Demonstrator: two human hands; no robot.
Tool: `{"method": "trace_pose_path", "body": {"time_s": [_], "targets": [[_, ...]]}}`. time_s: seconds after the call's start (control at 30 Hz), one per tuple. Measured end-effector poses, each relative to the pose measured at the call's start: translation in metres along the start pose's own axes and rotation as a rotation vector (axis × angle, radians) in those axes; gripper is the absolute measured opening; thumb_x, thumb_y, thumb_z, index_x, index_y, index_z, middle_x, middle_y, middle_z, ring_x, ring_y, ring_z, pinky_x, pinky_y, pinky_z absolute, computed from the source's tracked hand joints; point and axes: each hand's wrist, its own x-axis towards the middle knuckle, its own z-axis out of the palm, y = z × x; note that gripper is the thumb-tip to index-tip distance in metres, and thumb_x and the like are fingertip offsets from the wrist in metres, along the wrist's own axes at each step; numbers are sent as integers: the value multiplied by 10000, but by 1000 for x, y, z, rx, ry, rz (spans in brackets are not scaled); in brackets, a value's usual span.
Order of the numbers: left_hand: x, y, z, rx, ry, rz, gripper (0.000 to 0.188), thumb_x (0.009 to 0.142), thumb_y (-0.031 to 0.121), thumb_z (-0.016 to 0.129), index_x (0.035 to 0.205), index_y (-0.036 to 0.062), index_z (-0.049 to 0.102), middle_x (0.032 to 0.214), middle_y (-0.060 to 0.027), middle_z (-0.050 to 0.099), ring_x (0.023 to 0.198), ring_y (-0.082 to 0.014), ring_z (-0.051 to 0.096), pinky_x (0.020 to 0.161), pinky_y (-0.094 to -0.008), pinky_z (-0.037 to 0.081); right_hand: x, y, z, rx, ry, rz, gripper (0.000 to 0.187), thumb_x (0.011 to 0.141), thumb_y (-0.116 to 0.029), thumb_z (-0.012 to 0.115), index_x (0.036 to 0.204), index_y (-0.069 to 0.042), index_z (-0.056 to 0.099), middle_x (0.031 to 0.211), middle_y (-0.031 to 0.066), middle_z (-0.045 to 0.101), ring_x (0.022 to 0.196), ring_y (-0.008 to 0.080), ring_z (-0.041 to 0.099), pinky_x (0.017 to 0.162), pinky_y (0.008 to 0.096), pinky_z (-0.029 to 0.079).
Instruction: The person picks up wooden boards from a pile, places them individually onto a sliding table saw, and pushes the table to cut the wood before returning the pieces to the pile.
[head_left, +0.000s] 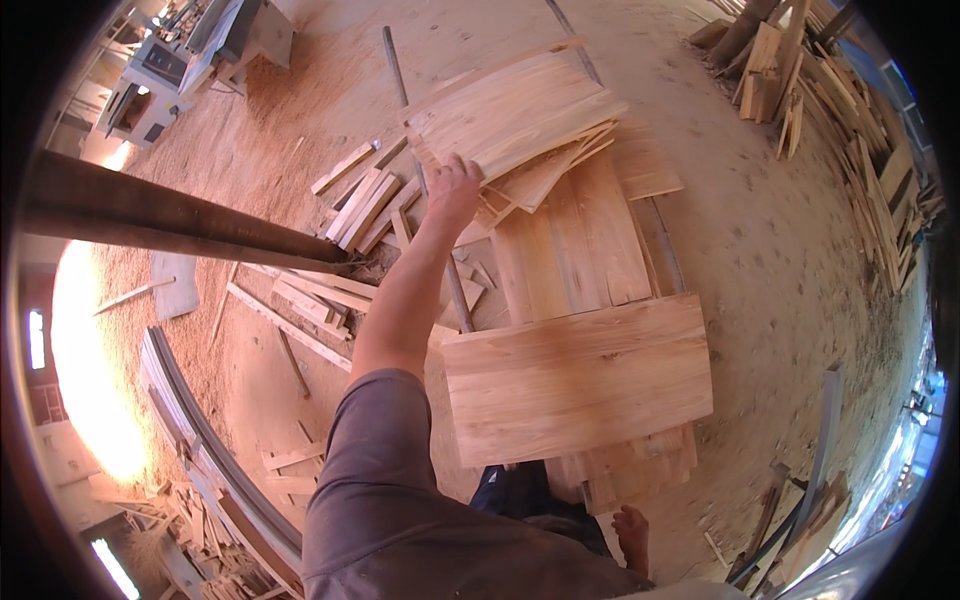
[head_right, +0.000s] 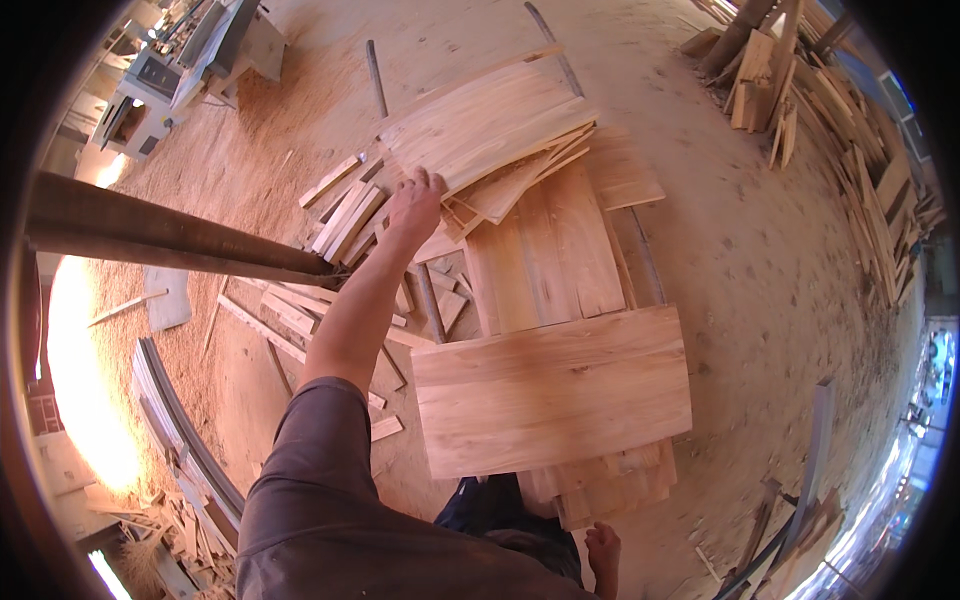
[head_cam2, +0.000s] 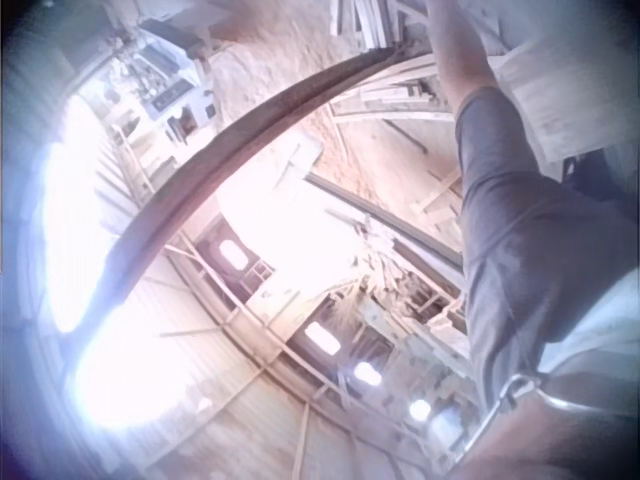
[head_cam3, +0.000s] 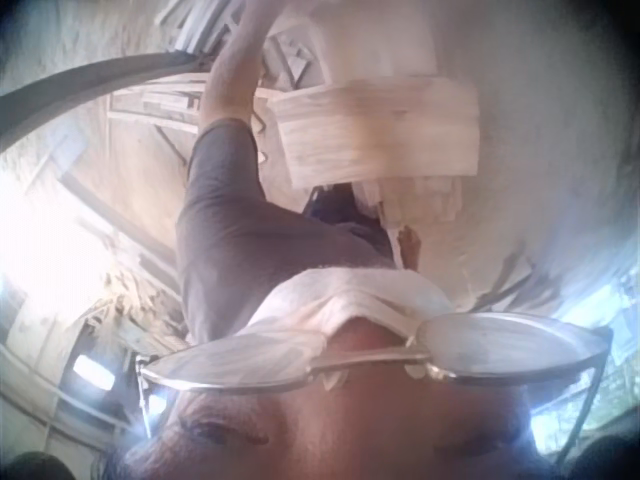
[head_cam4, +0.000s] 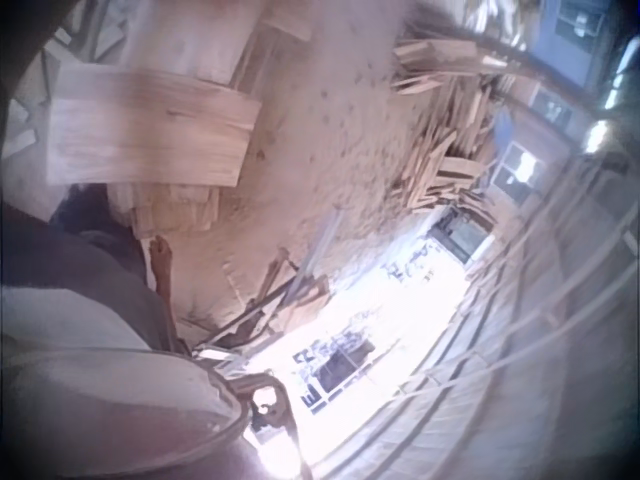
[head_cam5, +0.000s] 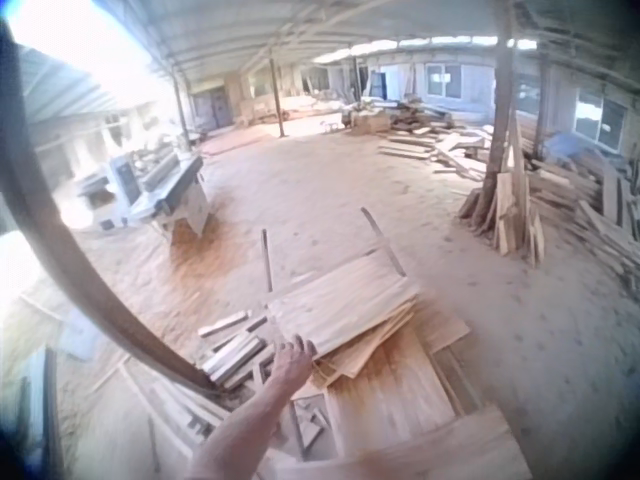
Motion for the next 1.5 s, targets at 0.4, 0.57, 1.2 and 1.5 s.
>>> {"method": "trace_pose_path", "body": {"time_s": [0.4,0.57,1.2,1.5], "targets": [[-109,117,-93,85,-104,171,250,823,122,584,984,-70,594,878,-226,647,757,-335,678,566,-393,507,140,-242,58,389,-363,-258,437,931,-157,627,1338,-2,592,1130,76,676,1031,161,625,919,322,495],[-178,126,-175,-199,-40,65,212,837,120,578,993,-21,604,783,-227,645,676,-347,680,607,-453,545,167,-360,106,895,-559,-135,488,1014,-263,557,1417,-2,472,1320,157,613,1178,260,600,1021,391,461],[-448,103,-127,-2176,-481,-632,375,935,140,654,1258,-32,575,871,-15,636,878,-203,677,982,-533,537,91,-155,43,1335,-799,-145,548,804,20,726,1333,-40,595,1273,106,672,1204,274,614,1056,439,471],[-476,158,-78,-2074,-765,-606,373,886,117,732,1226,-10,644,1059,-49,712,976,-186,678,999,-415,502,75,-56,-6,1333,-626,-149,687,769,46,735,1413,-10,501,1304,111,640,1218,276,601,1056,421,474]]}}
